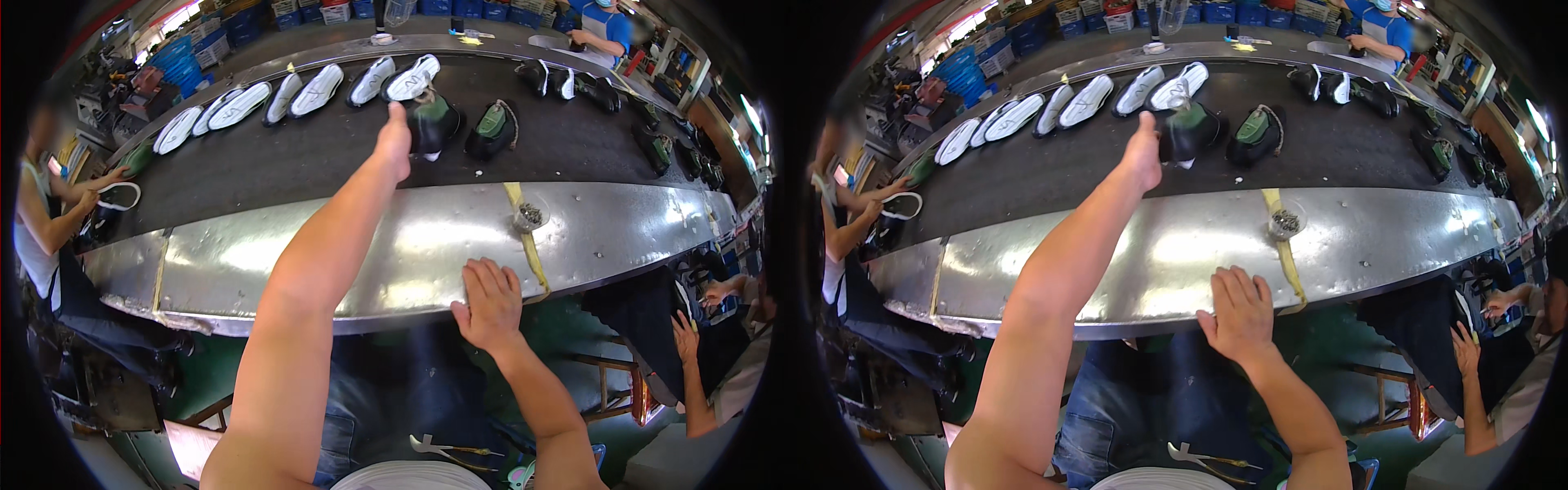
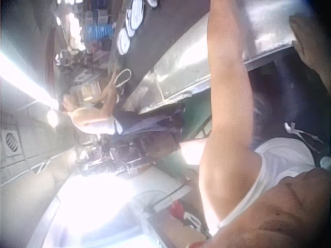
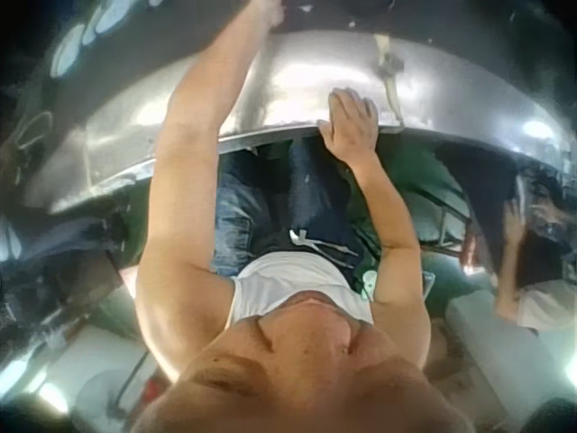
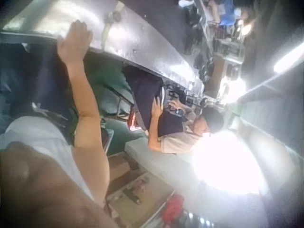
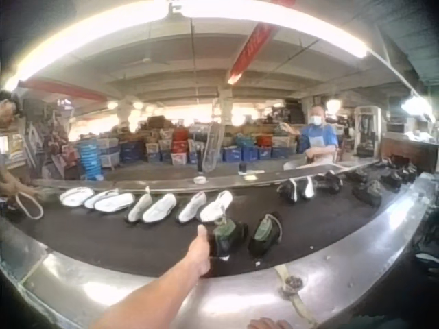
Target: The recorder is assembling shoes by pulling the upper material over the last and securing it with a hammer and pliers.
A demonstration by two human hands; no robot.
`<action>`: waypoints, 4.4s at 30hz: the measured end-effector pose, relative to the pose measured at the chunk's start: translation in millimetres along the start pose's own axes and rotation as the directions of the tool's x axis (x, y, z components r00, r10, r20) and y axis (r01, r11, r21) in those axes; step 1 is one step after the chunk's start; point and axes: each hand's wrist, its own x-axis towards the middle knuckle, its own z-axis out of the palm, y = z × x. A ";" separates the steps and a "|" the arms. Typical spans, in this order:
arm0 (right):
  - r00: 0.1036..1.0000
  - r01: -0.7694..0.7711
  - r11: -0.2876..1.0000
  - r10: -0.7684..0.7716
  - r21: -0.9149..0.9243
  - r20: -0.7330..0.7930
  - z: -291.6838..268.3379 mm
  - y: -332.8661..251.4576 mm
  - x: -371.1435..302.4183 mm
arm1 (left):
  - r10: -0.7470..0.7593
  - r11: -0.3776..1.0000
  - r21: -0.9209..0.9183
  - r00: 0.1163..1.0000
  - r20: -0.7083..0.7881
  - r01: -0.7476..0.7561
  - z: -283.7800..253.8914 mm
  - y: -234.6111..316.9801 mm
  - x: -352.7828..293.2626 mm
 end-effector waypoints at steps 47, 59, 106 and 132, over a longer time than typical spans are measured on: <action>0.874 -0.026 0.976 0.126 -0.215 0.470 -15.7 -34.1 49.2 | 0.256 0.946 0.012 0.724 -0.641 -0.325 -525.3 187.4 232.9; 0.954 0.114 0.993 -0.099 -0.038 0.283 3.3 -16.4 41.4 | 0.208 0.744 0.642 0.849 -0.486 0.185 -423.0 165.8 177.8; 0.421 -0.847 0.395 0.091 0.356 0.902 -165.4 -133.9 -270.0 | -0.035 0.957 0.283 0.947 0.321 -0.060 -145.7 -132.3 -483.6; 0.864 -0.389 0.662 0.021 0.640 0.503 -53.6 -165.1 -218.3 | -0.096 0.951 0.309 0.933 0.346 -0.017 -188.1 -124.2 -483.5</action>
